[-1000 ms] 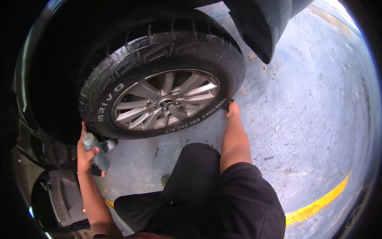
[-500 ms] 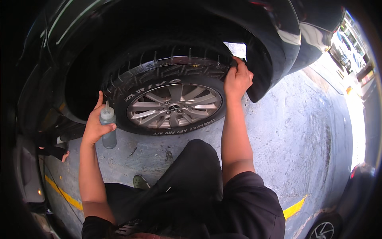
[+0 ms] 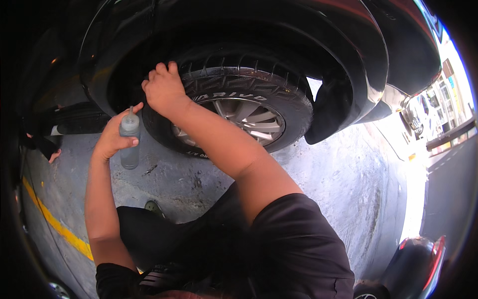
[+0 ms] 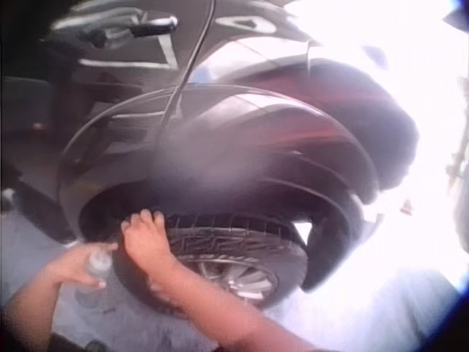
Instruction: The person applies a liquid cleaning solution from a squeeze bottle onto the tire and rim of a car wheel. They then use a black cloth to wipe and scrub the surface of the tire and the metal rim, repeating the process on multiple wheels.
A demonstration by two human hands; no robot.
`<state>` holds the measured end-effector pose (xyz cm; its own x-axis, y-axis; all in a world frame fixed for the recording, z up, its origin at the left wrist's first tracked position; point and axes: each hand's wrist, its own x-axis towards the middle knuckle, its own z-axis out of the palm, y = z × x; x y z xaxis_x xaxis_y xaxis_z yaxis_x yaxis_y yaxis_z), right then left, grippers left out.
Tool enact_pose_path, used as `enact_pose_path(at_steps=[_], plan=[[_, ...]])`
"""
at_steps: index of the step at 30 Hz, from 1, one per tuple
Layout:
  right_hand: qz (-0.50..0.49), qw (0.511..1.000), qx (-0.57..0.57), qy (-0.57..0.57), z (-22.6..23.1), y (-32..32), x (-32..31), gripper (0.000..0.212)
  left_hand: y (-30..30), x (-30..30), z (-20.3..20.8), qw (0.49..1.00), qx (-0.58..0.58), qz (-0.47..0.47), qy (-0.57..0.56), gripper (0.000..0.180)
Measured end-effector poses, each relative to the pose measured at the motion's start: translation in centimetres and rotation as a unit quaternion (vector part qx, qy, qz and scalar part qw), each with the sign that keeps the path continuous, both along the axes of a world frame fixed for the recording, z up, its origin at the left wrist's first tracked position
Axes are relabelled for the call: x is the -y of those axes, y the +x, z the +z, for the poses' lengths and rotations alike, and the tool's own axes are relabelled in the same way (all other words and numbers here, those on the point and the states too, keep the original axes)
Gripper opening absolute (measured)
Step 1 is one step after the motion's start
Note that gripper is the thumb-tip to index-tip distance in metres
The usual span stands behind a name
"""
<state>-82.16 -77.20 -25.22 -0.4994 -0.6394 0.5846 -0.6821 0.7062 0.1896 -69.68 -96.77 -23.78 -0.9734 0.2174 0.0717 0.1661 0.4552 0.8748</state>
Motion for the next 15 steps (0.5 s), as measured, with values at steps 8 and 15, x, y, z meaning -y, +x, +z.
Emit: enact_pose_path(at_steps=[8, 15], plan=[[-0.169, 0.975, -0.117, -0.082, 3.7, 1.0, -13.1, 0.041, 19.0, 15.2, -3.4, 0.974, 0.006, 0.225, -0.011, 0.075], [-0.016, 0.988, -0.145, 0.041, -0.6, 0.6, -0.7, 0.038, 24.3, 17.1, -9.7, 0.918, -0.054, 0.384, 0.08, 0.07]])
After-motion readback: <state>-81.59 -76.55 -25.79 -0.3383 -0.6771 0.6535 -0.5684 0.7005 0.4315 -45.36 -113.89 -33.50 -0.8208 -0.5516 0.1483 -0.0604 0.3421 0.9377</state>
